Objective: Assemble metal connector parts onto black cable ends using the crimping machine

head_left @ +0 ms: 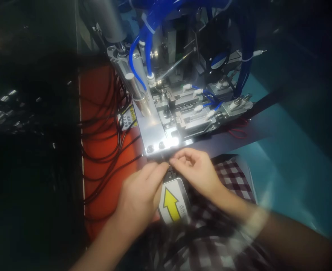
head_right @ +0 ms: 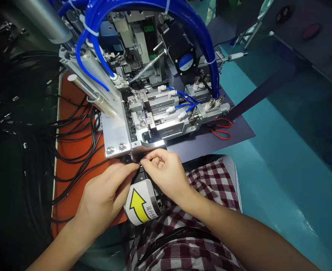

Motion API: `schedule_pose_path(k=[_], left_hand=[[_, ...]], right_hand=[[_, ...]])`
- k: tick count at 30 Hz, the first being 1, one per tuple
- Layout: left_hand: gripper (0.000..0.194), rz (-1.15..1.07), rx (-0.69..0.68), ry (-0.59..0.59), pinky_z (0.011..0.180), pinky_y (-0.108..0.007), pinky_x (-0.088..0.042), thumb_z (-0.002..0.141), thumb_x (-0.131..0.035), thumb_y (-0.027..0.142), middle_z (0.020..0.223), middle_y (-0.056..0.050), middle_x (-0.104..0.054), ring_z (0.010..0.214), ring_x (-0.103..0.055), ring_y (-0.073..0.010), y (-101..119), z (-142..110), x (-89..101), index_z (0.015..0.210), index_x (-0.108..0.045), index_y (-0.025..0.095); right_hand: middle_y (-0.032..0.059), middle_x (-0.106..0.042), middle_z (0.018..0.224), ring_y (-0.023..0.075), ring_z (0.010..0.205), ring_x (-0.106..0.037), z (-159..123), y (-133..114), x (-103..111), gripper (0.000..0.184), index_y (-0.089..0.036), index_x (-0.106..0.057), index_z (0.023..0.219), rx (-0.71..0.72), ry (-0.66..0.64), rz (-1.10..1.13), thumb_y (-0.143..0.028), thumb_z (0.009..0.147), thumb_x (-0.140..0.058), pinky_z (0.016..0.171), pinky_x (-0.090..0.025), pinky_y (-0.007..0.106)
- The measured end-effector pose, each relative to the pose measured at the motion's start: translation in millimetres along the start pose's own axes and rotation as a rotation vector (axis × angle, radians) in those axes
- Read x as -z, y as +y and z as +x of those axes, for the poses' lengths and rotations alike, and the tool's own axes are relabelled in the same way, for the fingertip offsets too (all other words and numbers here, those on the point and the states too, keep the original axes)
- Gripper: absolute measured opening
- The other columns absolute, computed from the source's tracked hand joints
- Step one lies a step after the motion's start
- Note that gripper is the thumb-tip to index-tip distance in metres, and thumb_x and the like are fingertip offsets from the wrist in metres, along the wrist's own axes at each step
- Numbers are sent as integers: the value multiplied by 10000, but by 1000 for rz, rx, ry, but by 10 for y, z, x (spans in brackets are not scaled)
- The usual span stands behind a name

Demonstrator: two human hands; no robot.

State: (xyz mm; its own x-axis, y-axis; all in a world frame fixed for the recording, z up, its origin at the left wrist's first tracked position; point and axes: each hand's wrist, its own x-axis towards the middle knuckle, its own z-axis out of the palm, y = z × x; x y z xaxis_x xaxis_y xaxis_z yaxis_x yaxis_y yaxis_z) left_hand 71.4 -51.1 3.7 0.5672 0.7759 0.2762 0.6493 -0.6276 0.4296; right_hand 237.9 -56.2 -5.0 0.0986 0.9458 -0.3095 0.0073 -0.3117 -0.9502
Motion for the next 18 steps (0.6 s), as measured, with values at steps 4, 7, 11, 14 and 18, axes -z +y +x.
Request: schedule_pose_path(k=[4,7,11,14,18], left_hand=[[226,-10,-5,-3,564,-236,-483,912,-475,130,784,-43,-616,661,-603,-145,-6,-1,2,1051,-652,122],[230,-17,-7,12,581,-238,-498,905,-482,120,814,-54,-623,680,-610,-148,-10,-12,8,1060,-652,111],[239,-10,-17,17,589,-241,-507,905,-485,127,836,-58,-624,693,-615,-152,-9,-18,12,1075,-652,113],[264,3,-21,-13,584,-244,-507,908,-470,134,835,-55,-626,688,-617,-154,-11,-9,13,1103,-648,122],[299,44,-36,-71,557,-244,-497,902,-446,126,832,-56,-624,663,-615,-155,-19,6,26,1118,-653,143]], right_hand=[[-27,-518,601,103,541,-449,-31,40,11,105,-165,-622,710,103,21,-37,-240,776,-653,507,-363,241],[-15,-548,632,108,562,-473,-37,66,36,119,-163,-619,717,98,27,-37,-252,796,-634,522,-380,242],[-25,-544,602,102,550,-468,-9,54,48,137,-162,-602,701,15,18,7,-259,793,-632,504,-378,230],[-62,-458,495,79,469,-389,21,10,52,165,-160,-574,662,-133,-33,50,-254,790,-617,438,-301,213],[-92,-383,421,65,410,-324,37,-42,59,193,-169,-530,648,-246,-103,44,-243,823,-565,408,-238,206]])
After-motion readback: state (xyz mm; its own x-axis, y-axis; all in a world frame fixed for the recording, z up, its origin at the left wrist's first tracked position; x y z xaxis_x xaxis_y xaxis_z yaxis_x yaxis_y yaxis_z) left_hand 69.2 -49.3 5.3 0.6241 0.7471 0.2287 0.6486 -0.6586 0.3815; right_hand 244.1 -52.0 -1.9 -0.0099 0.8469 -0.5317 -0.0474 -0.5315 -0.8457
